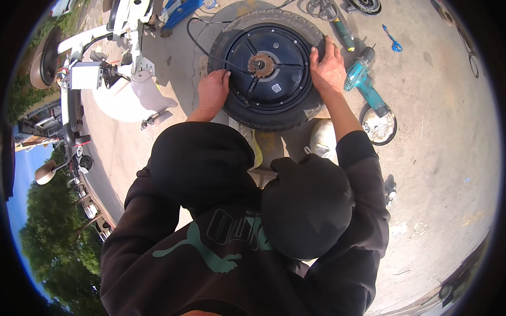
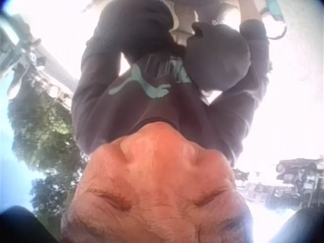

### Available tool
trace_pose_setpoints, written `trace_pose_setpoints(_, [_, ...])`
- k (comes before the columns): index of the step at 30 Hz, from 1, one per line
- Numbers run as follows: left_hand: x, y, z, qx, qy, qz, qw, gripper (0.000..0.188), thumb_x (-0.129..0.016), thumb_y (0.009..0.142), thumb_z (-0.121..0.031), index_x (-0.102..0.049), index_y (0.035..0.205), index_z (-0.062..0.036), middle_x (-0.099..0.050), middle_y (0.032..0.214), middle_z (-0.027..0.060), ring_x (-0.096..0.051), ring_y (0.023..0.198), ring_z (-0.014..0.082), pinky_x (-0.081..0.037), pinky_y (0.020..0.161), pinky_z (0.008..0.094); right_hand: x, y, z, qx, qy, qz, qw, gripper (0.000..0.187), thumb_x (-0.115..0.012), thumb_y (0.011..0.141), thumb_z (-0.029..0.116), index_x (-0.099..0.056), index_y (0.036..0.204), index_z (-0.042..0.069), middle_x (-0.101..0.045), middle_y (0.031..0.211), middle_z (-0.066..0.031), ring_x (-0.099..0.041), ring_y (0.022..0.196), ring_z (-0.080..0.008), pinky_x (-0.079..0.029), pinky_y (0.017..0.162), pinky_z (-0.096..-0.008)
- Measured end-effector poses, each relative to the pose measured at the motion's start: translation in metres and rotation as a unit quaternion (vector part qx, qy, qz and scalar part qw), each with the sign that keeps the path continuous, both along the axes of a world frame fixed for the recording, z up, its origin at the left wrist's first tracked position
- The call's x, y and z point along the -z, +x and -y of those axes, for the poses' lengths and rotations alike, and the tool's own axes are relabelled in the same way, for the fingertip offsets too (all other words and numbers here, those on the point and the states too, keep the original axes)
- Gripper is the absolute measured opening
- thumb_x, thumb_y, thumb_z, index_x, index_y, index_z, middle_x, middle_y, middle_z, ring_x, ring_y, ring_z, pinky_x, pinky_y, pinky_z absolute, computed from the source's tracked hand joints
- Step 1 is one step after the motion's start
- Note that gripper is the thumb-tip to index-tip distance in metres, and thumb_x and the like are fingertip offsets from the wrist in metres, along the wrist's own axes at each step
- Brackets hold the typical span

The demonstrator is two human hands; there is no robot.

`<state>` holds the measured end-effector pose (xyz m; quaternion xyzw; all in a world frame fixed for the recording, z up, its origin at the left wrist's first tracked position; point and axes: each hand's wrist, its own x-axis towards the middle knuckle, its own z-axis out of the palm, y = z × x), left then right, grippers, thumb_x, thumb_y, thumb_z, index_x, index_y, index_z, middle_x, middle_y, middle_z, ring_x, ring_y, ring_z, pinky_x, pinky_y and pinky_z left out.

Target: The person assembles a motorized wheel by hand, using a screwdriver to tighten bolts on the motor housing, then flips the wheel to attach a metal cover plate. They use a hammer to tap the cover into place and continue securing components.

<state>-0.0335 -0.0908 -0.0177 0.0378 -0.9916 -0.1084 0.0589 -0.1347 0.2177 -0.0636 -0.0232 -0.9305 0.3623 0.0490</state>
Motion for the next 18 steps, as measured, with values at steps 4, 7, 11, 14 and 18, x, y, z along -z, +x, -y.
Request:
trace_pose_setpoints(4, [-0.007,0.016,-0.016,-0.013,-0.054,0.059,0.997,0.038,-0.067,0.094,-0.020,-0.066,0.130,-0.0076,-0.066,0.119,0.0158,-0.066,0.102,0.0346,-0.055,0.077,0.0447,0.003,-0.002,-0.003,0.002,0.004,0.004,1.000,0.059,-0.058,0.101,0.041,-0.047,0.151,0.011,-0.059,0.140,-0.0211,-0.058,0.126,-0.0416,-0.048,0.106,-0.0490])
trace_pose_setpoints(7, [0.004,0.034,-0.011,0.014,-0.088,0.021,0.996,0.050,-0.069,0.092,-0.018,-0.060,0.140,-0.0088,-0.059,0.131,0.0150,-0.058,0.117,0.0336,-0.053,0.083,0.0449,0.001,-0.001,-0.001,0.001,0.003,0.004,1.000,0.059,-0.058,0.101,0.041,-0.047,0.151,0.010,-0.059,0.140,-0.0212,-0.058,0.126,-0.0418,-0.048,0.106,-0.0490])
trace_pose_setpoints(11, [0.009,0.034,-0.017,0.008,-0.090,-0.067,0.994,0.050,-0.069,0.091,-0.014,-0.060,0.140,-0.0075,-0.056,0.139,0.0173,-0.053,0.127,0.0381,-0.047,0.098,0.0474,-0.002,-0.001,-0.003,0.008,0.005,0.009,1.000,0.060,-0.058,0.101,0.041,-0.047,0.150,0.009,-0.059,0.140,-0.0213,-0.058,0.127,-0.0422,-0.048,0.106,-0.0488])
trace_pose_setpoints(14, [0.013,0.037,-0.012,0.005,-0.097,-0.087,0.991,0.049,-0.070,0.090,-0.015,-0.062,0.139,-0.0082,-0.054,0.145,0.0180,-0.050,0.133,0.0381,-0.045,0.100,0.0496,0.001,0.000,-0.001,0.002,0.004,0.006,1.000,0.060,-0.057,0.101,0.042,-0.048,0.150,0.008,-0.059,0.140,-0.0215,-0.058,0.127,-0.0421,-0.048,0.106,-0.0490])
trace_pose_setpoints(18, [0.014,0.039,-0.007,0.016,-0.096,-0.102,0.990,0.049,-0.070,0.089,-0.016,-0.064,0.136,-0.0083,-0.054,0.147,0.0189,-0.050,0.135,0.0375,-0.045,0.103,0.0490,0.001,-0.001,-0.002,0.001,0.011,0.003,1.000,0.061,-0.056,0.102,0.043,-0.047,0.151,0.007,-0.059,0.140,-0.0240,-0.057,0.128,-0.0430,-0.048,0.107,-0.0483])
